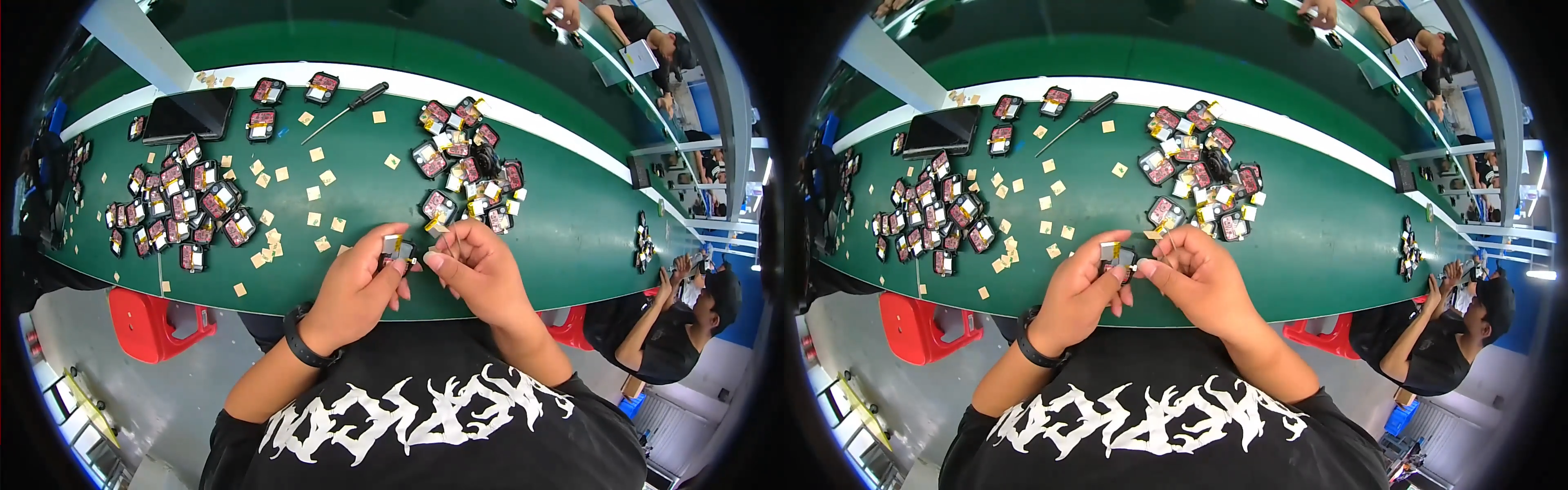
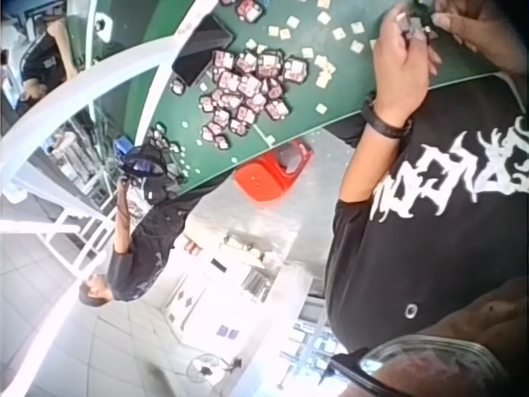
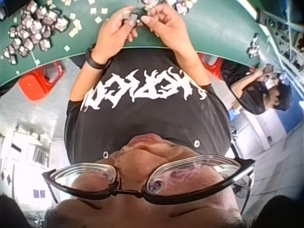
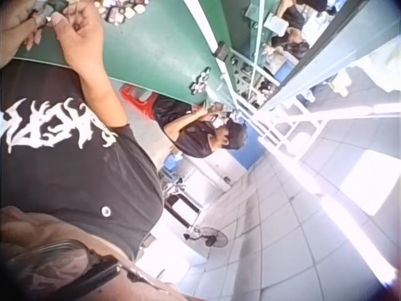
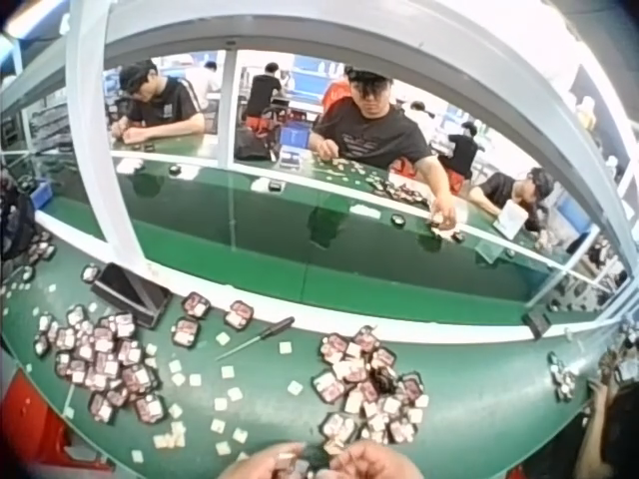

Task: Assembling small electronic components (likely smartwatches or similar devices) by placing small yellow adhesive or insulation squares onto internal circuit boards using tweezers.

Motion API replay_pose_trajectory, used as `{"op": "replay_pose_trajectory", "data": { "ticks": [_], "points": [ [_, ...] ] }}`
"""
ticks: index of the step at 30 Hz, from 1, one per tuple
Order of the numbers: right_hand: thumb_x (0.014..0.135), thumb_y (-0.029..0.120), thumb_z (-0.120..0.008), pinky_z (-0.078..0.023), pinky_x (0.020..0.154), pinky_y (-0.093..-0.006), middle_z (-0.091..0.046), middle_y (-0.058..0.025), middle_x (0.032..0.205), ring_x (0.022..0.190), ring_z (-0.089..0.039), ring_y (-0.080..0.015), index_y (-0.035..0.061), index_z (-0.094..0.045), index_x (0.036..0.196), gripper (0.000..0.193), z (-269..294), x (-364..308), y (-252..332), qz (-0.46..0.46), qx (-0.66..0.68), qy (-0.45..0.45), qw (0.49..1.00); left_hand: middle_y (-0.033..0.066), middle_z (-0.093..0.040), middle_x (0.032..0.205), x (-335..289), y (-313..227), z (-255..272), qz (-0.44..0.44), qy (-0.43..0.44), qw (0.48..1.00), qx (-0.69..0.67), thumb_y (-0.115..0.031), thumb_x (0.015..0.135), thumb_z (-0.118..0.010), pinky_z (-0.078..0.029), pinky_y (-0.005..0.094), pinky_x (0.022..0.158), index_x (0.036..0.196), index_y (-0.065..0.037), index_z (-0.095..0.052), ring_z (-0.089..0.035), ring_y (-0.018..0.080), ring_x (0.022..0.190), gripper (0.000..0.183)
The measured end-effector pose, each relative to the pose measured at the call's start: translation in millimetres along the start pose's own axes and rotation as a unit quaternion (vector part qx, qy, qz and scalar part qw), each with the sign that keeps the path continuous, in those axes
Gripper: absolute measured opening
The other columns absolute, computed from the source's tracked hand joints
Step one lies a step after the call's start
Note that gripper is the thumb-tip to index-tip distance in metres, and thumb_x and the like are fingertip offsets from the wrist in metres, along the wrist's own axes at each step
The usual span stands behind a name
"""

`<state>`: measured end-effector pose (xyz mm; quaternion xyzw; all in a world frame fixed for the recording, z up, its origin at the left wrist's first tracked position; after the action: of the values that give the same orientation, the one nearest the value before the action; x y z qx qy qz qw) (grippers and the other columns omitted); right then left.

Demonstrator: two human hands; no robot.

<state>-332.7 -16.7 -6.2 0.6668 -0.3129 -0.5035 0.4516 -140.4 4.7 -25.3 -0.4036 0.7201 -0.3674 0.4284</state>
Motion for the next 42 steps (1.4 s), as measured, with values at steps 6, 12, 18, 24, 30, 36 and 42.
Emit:
{"op": "replay_pose_trajectory", "data": {
  "ticks": [6, 12, 18, 24, 30, 36, 42],
  "points": [
    [0.090, 0.011, -0.077, -0.046, 0.056, -0.0324, -0.058, -0.0028, 0.071, 0.065, -0.061, -0.0142, 0.0053, -0.071, 0.111, 0.023, -16, 15, 38, 0.192, -0.317, 0.020, 0.928, 0.0080, -0.063, 0.106, -2, 9, -2, -0.069, 0.026, 0.990, 0.119, -0.005, 0.104, -0.048, -0.048, 0.0233, 0.058, 0.148, 0.001, -0.038, -0.061, 0.0099, 0.076, 0.045],
    [0.089, 0.012, -0.076, -0.049, 0.062, -0.0349, -0.065, -0.0090, 0.077, 0.068, -0.063, -0.0250, 0.0035, -0.071, 0.103, 0.017, -6, 15, 41, 0.183, -0.390, 0.034, 0.902, 0.0087, -0.063, 0.108, -1, 12, 4, -0.014, 0.025, 0.997, 0.078, -0.005, 0.104, -0.048, -0.048, 0.0225, 0.056, 0.141, 0.002, -0.045, -0.062, 0.0098, 0.074, 0.038],
    [0.093, 0.009, -0.075, -0.040, 0.055, -0.0276, -0.057, -0.0026, 0.071, 0.060, -0.046, -0.0078, 0.0005, -0.068, 0.100, 0.013, -2, 12, 23, 0.037, -0.266, 0.023, 0.963, 0.0096, -0.064, 0.105, -2, 3, 5, 0.006, 0.032, 0.993, 0.115, -0.002, 0.101, -0.050, -0.046, 0.0227, 0.057, 0.138, 0.003, -0.049, -0.058, 0.0083, 0.069, 0.037],
    [0.093, 0.007, -0.074, -0.035, 0.051, -0.0269, -0.054, -0.0001, 0.066, 0.059, -0.043, -0.0036, 0.0002, -0.064, 0.099, 0.014, -9, 4, 19, 0.019, -0.163, 0.013, 0.986, 0.0068, -0.065, 0.092, -3, 6, 0, -0.069, 0.004, 0.995, 0.075, -0.003, 0.101, -0.049, -0.045, 0.0220, 0.058, 0.140, 0.003, -0.048, -0.055, 0.0074, 0.065, 0.040],
    [0.089, 0.006, -0.078, -0.036, 0.052, -0.0273, -0.054, -0.0002, 0.066, 0.059, -0.045, -0.0047, -0.0001, -0.063, 0.086, 0.016, -4, 2, 15, 0.075, -0.213, 0.019, 0.974, 0.0040, -0.065, 0.088, -4, 1, 2, -0.030, 0.001, 0.994, 0.109, -0.004, 0.102, -0.048, -0.044, 0.0221, 0.058, 0.137, 0.000, -0.053, -0.054, 0.0061, 0.065, 0.036],
    [0.086, 0.006, -0.080, -0.038, 0.052, -0.0287, -0.055, -0.0024, 0.065, 0.058, -0.047, -0.0089, -0.0001, -0.066, 0.081, 0.017, -10, 2, 24, 0.111, -0.248, -0.006, 0.962, 0.0090, -0.067, 0.084, -4, 0, -1, -0.077, -0.022, 0.989, 0.124, -0.002, 0.101, -0.049, -0.051, 0.0295, 0.066, 0.127, 0.001, -0.058, -0.065, 0.0148, 0.070, 0.029],
    [0.085, 0.007, -0.081, -0.041, 0.053, -0.0296, -0.058, -0.0055, 0.068, 0.058, -0.050, -0.0116, 0.0004, -0.068, 0.084, 0.014, -14, -3, 22, 0.089, -0.276, -0.019, 0.957, 0.0098, -0.067, 0.085, -4, -2, -3, -0.080, -0.035, 0.985, 0.146, -0.001, 0.099, -0.050, -0.051, 0.0300, 0.065, 0.123, 0.000, -0.060, -0.064, 0.0153, 0.068, 0.026]
  ]
}}
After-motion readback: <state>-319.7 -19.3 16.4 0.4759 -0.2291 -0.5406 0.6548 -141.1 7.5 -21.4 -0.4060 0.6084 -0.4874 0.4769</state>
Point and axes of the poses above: each hand's wrist, its own x-axis towards the middle knuckle, its own z-axis out of the back of the hand, y = z × x, the point moved 2 cm from there along x, towards the middle knuckle
